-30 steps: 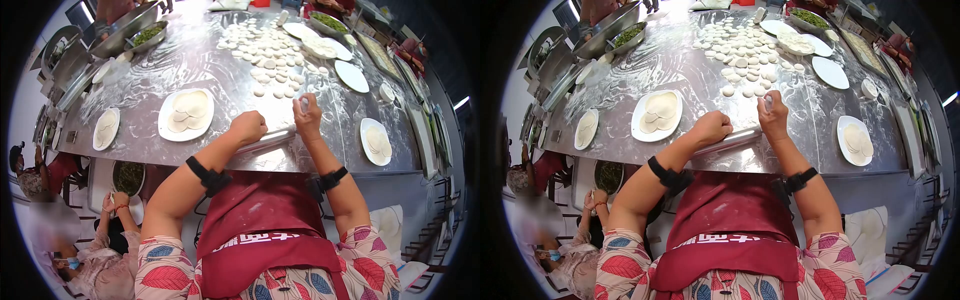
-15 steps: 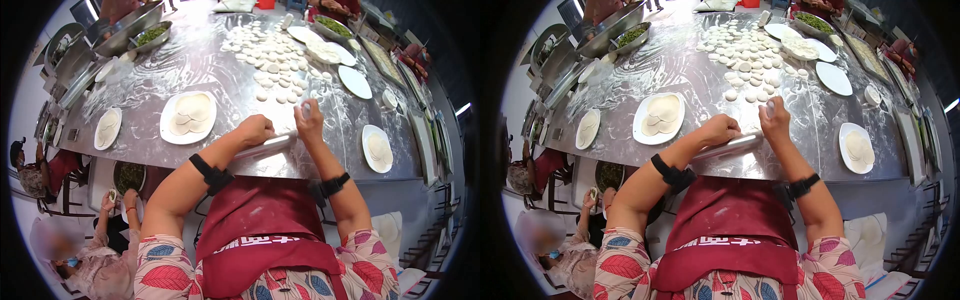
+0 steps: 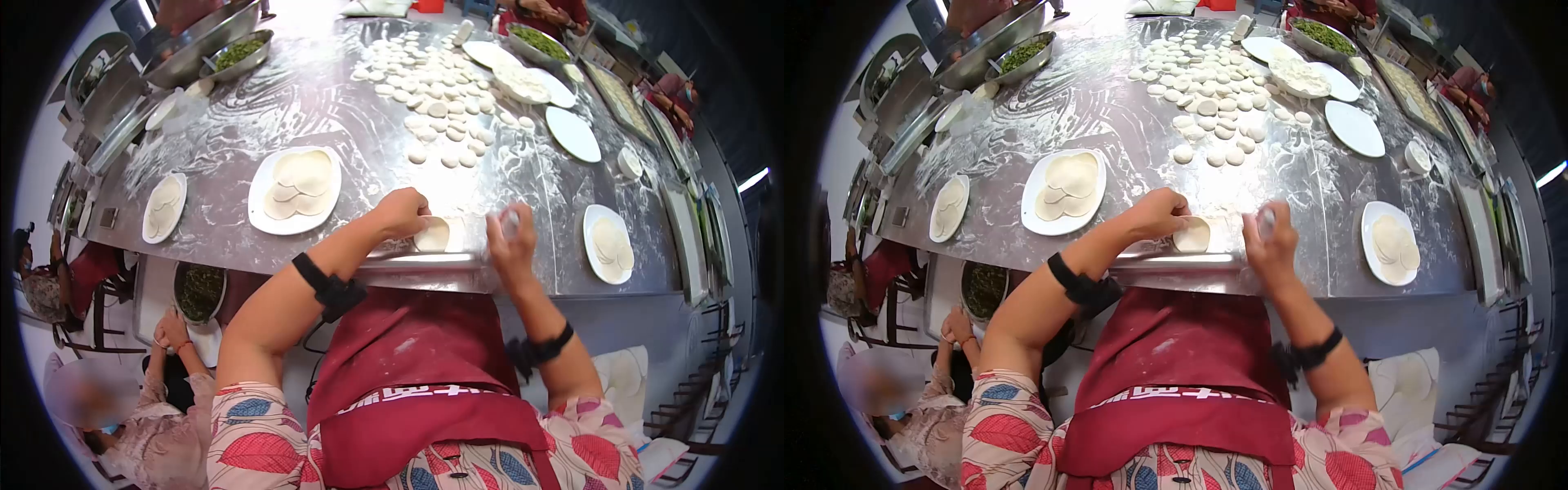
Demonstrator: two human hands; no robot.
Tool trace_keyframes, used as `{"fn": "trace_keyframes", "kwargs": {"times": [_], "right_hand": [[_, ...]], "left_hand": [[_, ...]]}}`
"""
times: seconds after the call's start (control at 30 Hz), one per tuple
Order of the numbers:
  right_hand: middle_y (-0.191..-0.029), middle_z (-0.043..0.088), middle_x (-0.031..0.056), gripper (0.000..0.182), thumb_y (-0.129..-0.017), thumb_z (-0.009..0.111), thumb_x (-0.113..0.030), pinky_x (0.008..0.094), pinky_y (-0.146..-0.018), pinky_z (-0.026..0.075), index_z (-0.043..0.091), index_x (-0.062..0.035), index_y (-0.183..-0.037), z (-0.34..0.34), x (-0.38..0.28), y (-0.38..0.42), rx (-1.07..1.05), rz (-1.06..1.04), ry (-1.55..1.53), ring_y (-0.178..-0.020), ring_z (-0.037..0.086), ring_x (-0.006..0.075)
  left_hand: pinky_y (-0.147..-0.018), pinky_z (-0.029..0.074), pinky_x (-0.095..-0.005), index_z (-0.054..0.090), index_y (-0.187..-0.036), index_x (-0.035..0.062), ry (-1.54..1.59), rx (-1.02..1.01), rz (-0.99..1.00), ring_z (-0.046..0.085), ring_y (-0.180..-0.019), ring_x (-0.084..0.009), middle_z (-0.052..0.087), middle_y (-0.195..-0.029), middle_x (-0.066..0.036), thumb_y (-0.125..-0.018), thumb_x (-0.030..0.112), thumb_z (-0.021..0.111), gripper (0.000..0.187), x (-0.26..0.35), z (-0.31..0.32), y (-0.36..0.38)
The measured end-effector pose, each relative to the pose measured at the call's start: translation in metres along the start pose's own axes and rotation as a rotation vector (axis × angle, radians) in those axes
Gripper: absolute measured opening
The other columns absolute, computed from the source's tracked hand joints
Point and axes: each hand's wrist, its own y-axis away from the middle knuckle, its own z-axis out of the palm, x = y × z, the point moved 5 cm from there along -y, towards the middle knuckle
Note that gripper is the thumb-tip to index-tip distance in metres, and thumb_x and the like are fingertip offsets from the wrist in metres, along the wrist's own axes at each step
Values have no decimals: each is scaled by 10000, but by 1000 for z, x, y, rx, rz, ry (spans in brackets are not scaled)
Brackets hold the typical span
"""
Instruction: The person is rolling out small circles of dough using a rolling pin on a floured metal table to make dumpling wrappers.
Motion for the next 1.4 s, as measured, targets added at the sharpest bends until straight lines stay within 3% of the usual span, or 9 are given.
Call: {"fn": "trace_keyframes", "kwargs": {"times": [0.07, 0.23, 0.47, 0.63, 0.8, 0.9, 1.1, 1.27, 1.4], "right_hand": [[-661, 545, 164, 240, -787, 655, -67, 368, -534, 459, 459, -39, -923, -2, 7, 9, 20, 35, -60, -589, 594, 341], [-650, 540, 196, 230, -799, 644, -67, 407, -513, 434, 455, -39, -926, 46, 7, -57, 31, -74, 56, -585, 566, 383], [-679, 545, 165, 252, -778, 652, -20, 350, -522, 448, 462, -39, -943, -4, 1, 10, 18, 35, -46, -568, 577, 297], [-724, 574, 213, 233, -786, 646, -48, 421, -551, 456, 465, -29, -931, 44, 7, -52, 56, -26, 82, -642, 590, 395], [-688, 550, 156, 233, -787, 645, -43, 368, -548, 461, 464, -33, -934, 11, 2, -16, 20, 18, 72, -597, 593, 320], [-683, 545, 139, 227, -785, 643, -30, 359, -542, 459, 468, -41, -930, -6, 1, 15, 2, 134, 12, -584, 594, 298], [-713, 570, 226, 251, -786, 644, -55, 432, -558, 457, 453, -29, -946, 48, 6, -58, 26, -30, 83, -674, 588, 417], [-716, 565, 162, 247, -784, 648, -34, 375, -550, 464, 457, -30, -941, 5, 1, -4, 3, 58, 59, -597, 594, 321], [-694, 539, 125, 249, -776, 650, -3, 343, -549, 455, 458, -30, -932, -19, -14, 35, -25, 202, -40, -588, 582, 248]], "left_hand": [[-614, 471, -335, 661, -875, -11, 248, -64, -106, 608, -644, -213, 638, -699, -140, -791, 166, 638, 197, -9, 5, 6], [-642, 477, -363, 668, -882, -6, -122, 58, -15, 611, -653, -261, 650, -742, -168, -799, 220, 634, 243, 12, 0, -4], [-641, 478, -331, 640, -842, -8, 168, -92, -110, 619, -686, -217, 629, -709, -134, -770, 90, 625, 122, -4, 6, -6], [-664, 479, -358, 637, -885, -20, -107, -25, 3, 627, -719, -253, 648, -764, -168, -802, 130, 578, 181, 23, -4, -3], [-673, 474, -360, 638, -887, -17, -259, -49, 82, 619, -716, -272, 649, -777, -172, -780, 123, 583, 184, 13, 3, -14], [-680, 473, -360, 638, -887, -8, -14, -53, 64, 616, -709, -275, 648, -787, -167, -771, 106, 587, 171, 3, -1, -8], [-700, 475, -373, 643, -884, -4, -136, -37, 11, 624, -776, -302, 650, -818, -178, -747, 129, 619, 193, 17, -1, -12], [-694, 477, -364, 644, -879, -11, -287, -74, 101, 631, -771, -279, 656, -811, -169, -770, 145, 630, 191, 19, 0, -17], [-657, 468, -310, 638, -859, -26, 181, -45, 3, 596, -728, -173, 652, -767, -119, -749, 72, 629, 148, 11, -7, -20]]}}
